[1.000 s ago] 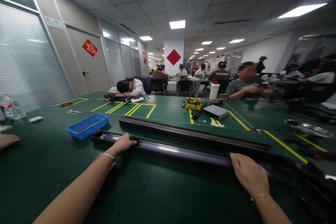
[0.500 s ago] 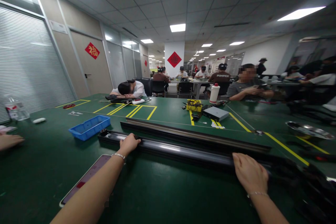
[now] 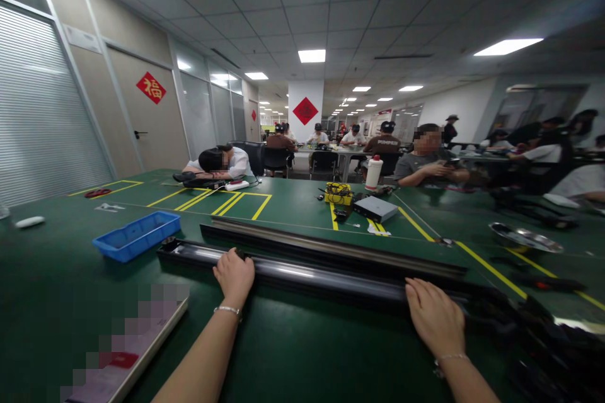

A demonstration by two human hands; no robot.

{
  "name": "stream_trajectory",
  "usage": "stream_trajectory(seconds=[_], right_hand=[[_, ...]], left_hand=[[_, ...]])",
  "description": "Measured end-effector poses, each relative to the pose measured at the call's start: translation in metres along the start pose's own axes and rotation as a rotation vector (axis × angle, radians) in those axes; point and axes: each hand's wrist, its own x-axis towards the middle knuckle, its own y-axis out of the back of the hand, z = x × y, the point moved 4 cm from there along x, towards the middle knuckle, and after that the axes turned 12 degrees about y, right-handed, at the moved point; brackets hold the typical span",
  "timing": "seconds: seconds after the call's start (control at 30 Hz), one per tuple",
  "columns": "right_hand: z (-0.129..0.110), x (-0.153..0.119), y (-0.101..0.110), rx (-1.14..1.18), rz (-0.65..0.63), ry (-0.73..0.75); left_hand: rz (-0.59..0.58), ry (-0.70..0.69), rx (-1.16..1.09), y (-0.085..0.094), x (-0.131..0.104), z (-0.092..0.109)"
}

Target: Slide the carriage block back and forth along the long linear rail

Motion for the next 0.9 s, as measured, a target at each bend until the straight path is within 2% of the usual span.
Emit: stream_trajectory(seconds=[0.17,0.33,0.6,0.77,0.9], right_hand=[[0.000,-0.001,-0.002,-0.007,0.010,-0.016],[0.001,0.000,-0.003,0.000,0.004,-0.019],[0.005,0.000,-0.004,-0.001,-0.013,-0.002],[0.004,-0.001,-0.002,-0.016,-0.026,0.013],[0.005,-0.001,-0.002,-0.010,-0.035,0.023]], left_hand=[[0.022,-0.037,-0.035,-0.002,-0.005,-0.003],[-0.006,-0.050,-0.043,-0.002,-0.003,-0.004],[-0.069,-0.074,-0.075,-0.010,-0.016,0.005],[-0.062,-0.045,-0.057,-0.012,-0.006,-0.002],[-0.146,-0.157,0.026,-0.011,0.001,-0.006]])
